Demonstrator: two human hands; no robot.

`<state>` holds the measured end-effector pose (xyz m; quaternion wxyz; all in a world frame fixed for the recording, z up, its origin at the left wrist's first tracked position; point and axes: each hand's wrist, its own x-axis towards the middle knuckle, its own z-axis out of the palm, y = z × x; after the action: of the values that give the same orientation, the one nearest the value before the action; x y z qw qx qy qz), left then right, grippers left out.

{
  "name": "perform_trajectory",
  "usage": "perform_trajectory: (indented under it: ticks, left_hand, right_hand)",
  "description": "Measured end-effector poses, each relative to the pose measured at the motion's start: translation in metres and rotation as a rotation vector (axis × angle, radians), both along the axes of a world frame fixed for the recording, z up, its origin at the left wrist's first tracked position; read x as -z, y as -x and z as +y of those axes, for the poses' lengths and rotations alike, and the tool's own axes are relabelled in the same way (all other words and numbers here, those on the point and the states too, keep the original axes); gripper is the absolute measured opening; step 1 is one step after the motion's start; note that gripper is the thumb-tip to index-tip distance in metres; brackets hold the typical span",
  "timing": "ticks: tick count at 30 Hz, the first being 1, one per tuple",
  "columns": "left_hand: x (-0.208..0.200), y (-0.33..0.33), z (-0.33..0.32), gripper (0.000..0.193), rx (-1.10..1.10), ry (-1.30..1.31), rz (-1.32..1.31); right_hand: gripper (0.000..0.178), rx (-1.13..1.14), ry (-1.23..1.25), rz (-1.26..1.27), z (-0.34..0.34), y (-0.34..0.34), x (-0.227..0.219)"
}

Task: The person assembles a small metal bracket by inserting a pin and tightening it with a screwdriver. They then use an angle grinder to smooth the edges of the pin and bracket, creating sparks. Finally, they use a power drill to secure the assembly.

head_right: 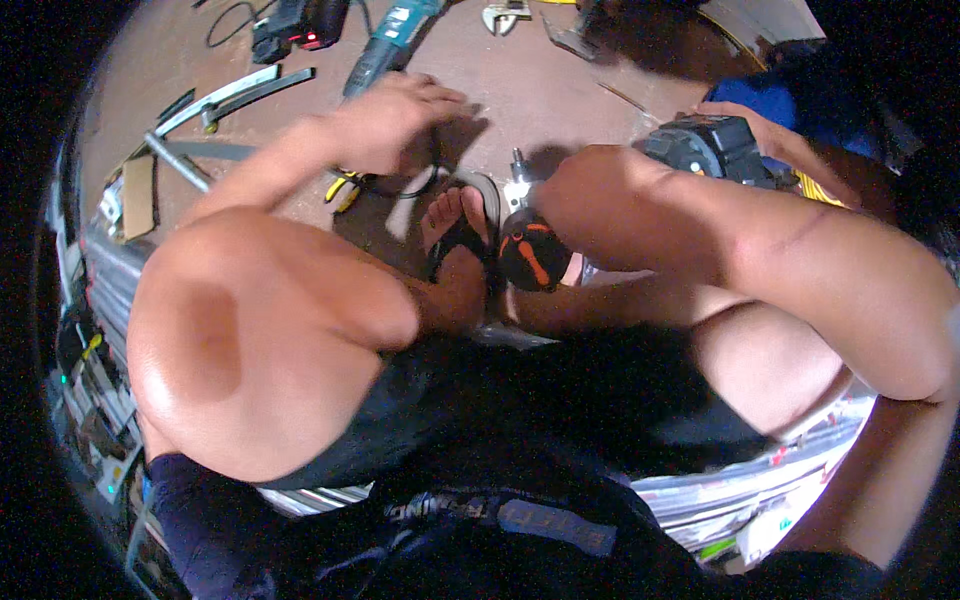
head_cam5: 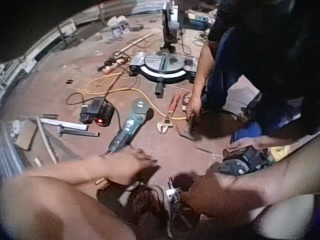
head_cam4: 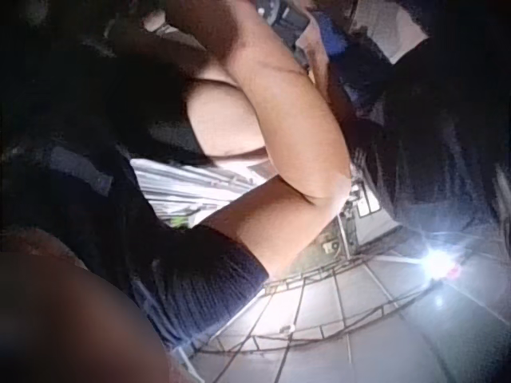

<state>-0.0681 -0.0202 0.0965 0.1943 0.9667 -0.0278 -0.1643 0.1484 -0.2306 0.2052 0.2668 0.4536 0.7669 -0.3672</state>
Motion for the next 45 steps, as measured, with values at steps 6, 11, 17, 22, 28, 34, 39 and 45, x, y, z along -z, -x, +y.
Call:
perform_trajectory:
  ticks: [6, 11, 17, 22, 28, 34, 39, 45]
  left_hand:
    - [-0.148, 0.053, 0.070, 0.080, -0.183, -0.214, 0.339]
    - [-0.145, 0.028, 0.062, 0.079, -0.081, -0.116, 0.163]
    - [-0.093, -0.006, 0.010, 0.039, -0.168, 0.246, 0.239]
    - [-0.103, -0.003, -0.099, 0.033, -0.039, 0.517, -0.660]
    - [-0.041, -0.042, -0.155, 0.038, 0.050, 0.669, -0.977]
    - [0.004, -0.053, -0.155, 0.030, 0.365, 0.713, -1.205]
    - [0.005, -0.060, -0.154, 0.027, 0.306, 0.813, -1.236]
    - [0.006, -0.055, -0.159, 0.034, 0.355, 0.779, -1.235]
  right_hand:
    - [0.040, 0.221, 0.026, 0.082, -0.012, -0.008, 0.002]
    - [0.045, 0.419, -0.086, 0.299, -0.033, -0.002, -0.008]
    - [0.059, 0.344, 0.019, 0.142, -0.032, 0.009, -0.004]
    - [0.054, 0.396, 0.049, 0.081, -0.035, 0.000, 0.000]
    - [0.059, 0.463, 0.147, 0.201, -0.030, -0.017, 0.004]
    - [0.061, 0.373, 0.216, 0.137, -0.022, -0.014, 0.000]
    - [0.055, 0.442, 0.187, 0.154, -0.024, -0.010, 0.000]
    - [0.052, 0.463, 0.176, 0.171, -0.029, -0.005, 0.001]
